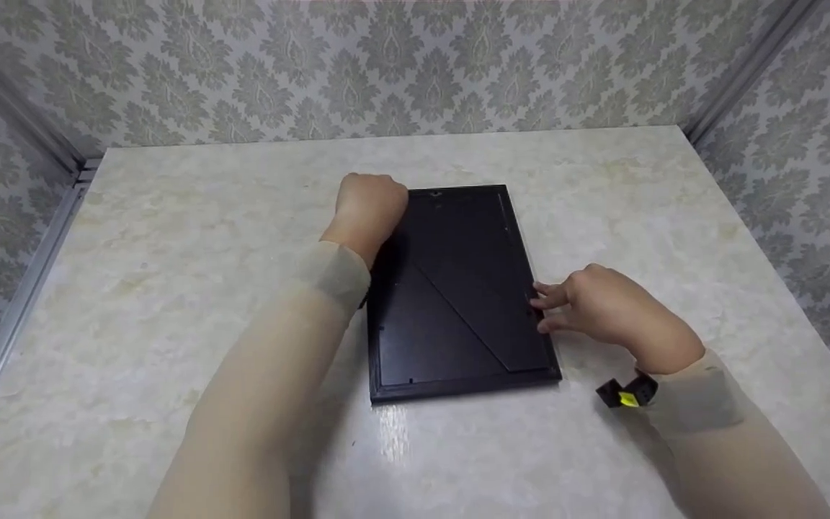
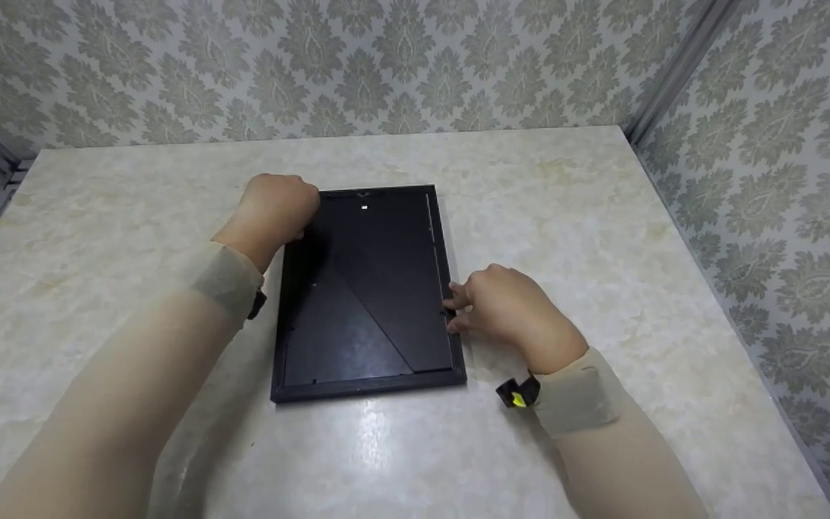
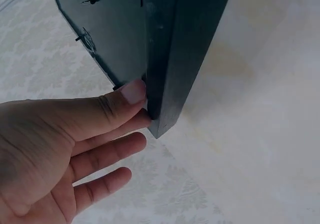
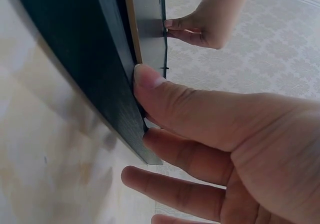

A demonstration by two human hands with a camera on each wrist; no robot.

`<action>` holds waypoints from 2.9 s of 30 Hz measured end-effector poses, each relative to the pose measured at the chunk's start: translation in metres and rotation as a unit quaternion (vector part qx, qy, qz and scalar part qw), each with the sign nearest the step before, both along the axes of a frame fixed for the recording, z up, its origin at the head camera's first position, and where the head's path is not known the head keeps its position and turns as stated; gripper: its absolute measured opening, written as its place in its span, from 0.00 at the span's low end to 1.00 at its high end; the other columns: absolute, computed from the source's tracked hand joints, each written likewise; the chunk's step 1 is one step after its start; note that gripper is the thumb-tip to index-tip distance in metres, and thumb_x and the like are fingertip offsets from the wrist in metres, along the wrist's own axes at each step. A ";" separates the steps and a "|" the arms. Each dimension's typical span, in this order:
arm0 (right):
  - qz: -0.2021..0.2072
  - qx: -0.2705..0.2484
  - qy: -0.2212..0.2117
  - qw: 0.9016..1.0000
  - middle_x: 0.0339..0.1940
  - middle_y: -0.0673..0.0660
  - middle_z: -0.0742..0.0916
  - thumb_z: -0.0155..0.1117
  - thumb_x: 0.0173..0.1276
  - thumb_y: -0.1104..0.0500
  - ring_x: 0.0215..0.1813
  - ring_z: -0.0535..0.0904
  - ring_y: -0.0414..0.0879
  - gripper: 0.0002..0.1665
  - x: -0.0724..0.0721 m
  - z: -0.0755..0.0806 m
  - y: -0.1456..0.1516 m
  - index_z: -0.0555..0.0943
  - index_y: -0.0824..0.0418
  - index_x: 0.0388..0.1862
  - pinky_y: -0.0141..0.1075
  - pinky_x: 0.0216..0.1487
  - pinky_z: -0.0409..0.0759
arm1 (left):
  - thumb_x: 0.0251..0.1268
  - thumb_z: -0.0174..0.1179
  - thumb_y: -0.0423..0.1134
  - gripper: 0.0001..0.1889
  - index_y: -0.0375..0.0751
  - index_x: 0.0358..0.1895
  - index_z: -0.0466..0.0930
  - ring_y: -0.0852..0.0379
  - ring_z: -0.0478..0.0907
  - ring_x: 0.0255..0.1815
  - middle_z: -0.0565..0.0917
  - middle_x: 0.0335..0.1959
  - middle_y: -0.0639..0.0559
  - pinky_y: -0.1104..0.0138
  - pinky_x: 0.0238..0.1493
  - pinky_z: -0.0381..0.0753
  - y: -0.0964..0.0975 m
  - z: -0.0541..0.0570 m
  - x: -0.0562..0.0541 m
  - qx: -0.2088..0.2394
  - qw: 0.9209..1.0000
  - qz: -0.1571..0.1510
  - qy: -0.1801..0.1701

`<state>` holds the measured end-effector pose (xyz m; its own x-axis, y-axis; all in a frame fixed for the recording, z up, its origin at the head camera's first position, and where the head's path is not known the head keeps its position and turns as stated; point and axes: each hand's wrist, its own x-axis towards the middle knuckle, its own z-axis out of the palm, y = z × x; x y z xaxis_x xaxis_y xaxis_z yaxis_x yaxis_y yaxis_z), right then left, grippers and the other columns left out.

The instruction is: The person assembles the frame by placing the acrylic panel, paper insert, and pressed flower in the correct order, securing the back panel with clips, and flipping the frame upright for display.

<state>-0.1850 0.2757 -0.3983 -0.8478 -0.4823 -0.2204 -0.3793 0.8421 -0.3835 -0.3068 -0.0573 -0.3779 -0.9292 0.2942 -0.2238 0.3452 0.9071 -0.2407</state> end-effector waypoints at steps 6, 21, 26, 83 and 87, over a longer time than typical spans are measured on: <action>-0.002 0.005 -0.001 1.000 0.73 0.54 0.88 0.85 0.70 0.50 0.50 0.96 0.56 0.24 -0.001 -0.001 -0.005 0.93 0.51 0.63 0.51 0.60 0.92 | 0.78 0.73 0.35 0.09 0.35 0.54 0.94 0.39 0.93 0.56 0.95 0.54 0.39 0.44 0.64 0.93 -0.036 -0.012 0.004 0.142 0.989 0.031 -0.008; -0.005 0.013 -0.004 1.000 0.72 0.53 0.89 0.84 0.71 0.49 0.42 0.94 0.50 0.21 0.008 0.005 -0.004 0.95 0.51 0.61 0.36 0.47 0.85 | 0.38 0.92 0.69 0.84 0.52 0.96 0.42 0.32 0.44 0.94 0.43 0.98 0.56 0.31 0.90 0.53 -0.087 -0.037 0.060 0.273 0.947 0.009 -0.169; -0.008 0.026 0.011 1.000 0.69 0.54 0.91 0.84 0.71 0.47 0.28 0.86 0.42 0.20 0.013 0.005 -0.003 0.96 0.49 0.59 0.35 0.40 0.80 | 0.37 0.93 0.67 0.86 0.48 0.96 0.40 0.31 0.43 0.95 0.40 0.99 0.54 0.28 0.90 0.50 -0.081 -0.038 0.069 0.276 0.945 0.008 -0.176; 0.142 0.256 0.028 0.956 0.95 0.63 0.59 0.68 0.81 0.32 0.90 0.57 0.70 0.49 -0.147 0.029 -0.107 0.64 0.41 0.93 0.69 0.88 0.67 | 0.41 0.93 0.64 0.85 0.50 0.96 0.37 0.37 0.41 0.97 0.33 0.98 0.60 0.32 0.94 0.49 -0.089 -0.039 0.087 0.302 0.934 0.029 -0.189; 0.161 0.293 0.059 0.941 0.91 0.65 0.62 0.70 0.79 0.30 0.85 0.61 0.69 0.47 -0.145 0.040 -0.119 0.72 0.46 0.90 0.66 0.85 0.70 | 0.42 0.93 0.64 0.85 0.51 0.96 0.37 0.39 0.41 0.97 0.33 0.98 0.61 0.34 0.94 0.51 -0.089 -0.039 0.088 0.304 0.933 0.033 -0.190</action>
<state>-0.3298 0.1566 -0.3583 -0.7141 -0.5428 -0.4421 -0.6611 0.7307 0.1706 -0.2188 -0.1462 -0.4164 -0.8375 0.4191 -0.3507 0.2400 0.8586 0.4530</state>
